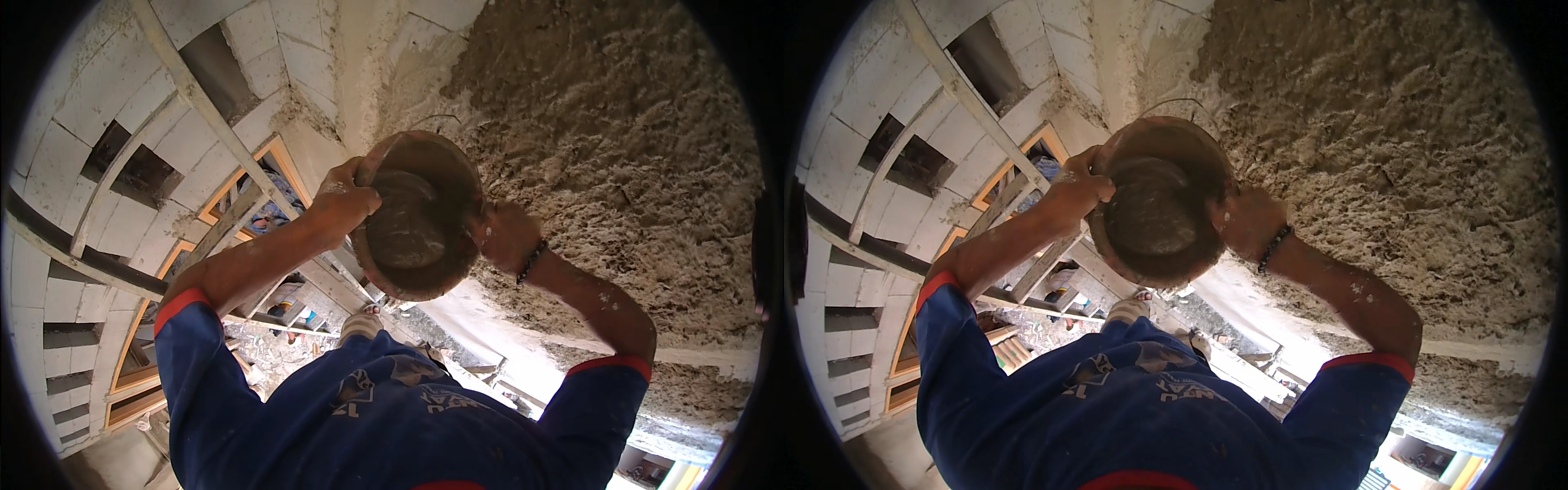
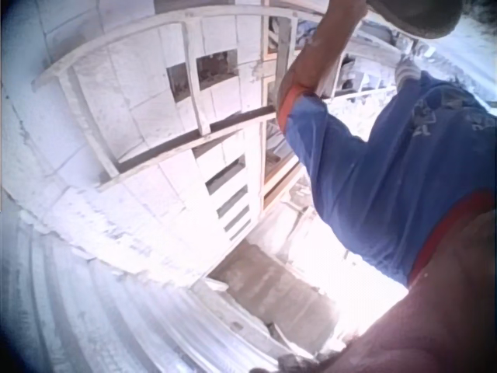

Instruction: The person scoops wet cement from a bucket using a trowel and applies it to a vertical wall surface. They repeatedly smooth and spread the material to cover the wall area, working from a standing position on scaffolding.

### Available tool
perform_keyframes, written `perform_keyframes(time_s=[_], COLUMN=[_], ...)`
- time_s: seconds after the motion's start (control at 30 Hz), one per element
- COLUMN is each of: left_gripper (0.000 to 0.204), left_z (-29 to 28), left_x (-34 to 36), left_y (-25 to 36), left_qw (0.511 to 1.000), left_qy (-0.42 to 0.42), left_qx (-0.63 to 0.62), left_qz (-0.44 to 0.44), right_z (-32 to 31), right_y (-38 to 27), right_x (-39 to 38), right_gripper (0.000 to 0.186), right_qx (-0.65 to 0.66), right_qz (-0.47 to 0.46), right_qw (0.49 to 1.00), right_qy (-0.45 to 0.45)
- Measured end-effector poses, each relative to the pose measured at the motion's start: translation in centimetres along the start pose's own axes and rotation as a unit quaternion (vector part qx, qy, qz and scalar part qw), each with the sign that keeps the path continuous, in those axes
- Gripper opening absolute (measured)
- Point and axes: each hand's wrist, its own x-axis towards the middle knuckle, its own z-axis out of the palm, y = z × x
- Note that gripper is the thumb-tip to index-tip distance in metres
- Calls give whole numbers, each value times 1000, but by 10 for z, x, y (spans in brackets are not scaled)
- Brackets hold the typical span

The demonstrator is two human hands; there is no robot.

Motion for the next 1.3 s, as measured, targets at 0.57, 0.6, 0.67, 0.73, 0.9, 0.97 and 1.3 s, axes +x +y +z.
perform_keyframes(time_s=[0.57, 0.6, 0.67, 0.73, 0.9, 0.97, 1.3], left_gripper=[45, 46, 46, 47, 48, 45, 34], left_z=[-25, -28, -37, -45, -57, -57, -55], left_x=[-1, 2, 0, -4, 2, -9, 3], left_y=[6, 4, 9, 14, -2, 4, -9], left_qw=[1000, 1000, 999, 998, 996, 995, 997], left_qy=[17, 28, 34, 19, 67, 79, 29], left_qx=[-6, -14, -35, -67, -60, -62, -66], left_qz=[-4, 0, 3, 6, -4, 16, 4], right_z=[1, -8, -38, -91, -179, -207, -311], right_y=[-6, 0, 9, 11, 30, 37, 174], right_x=[4, 1, -1, -6, -21, -20, -2], right_gripper=[31, 31, 31, 29, 28, 33, 52], right_qx=[204, 193, 172, 149, 52, 152, -149], right_qz=[-10, 1, 16, 25, -37, 2, 178], right_qw=[971, 974, 977, 982, 980, 974, 914], right_qy=[124, 123, 121, 117, 189, 170, 331])
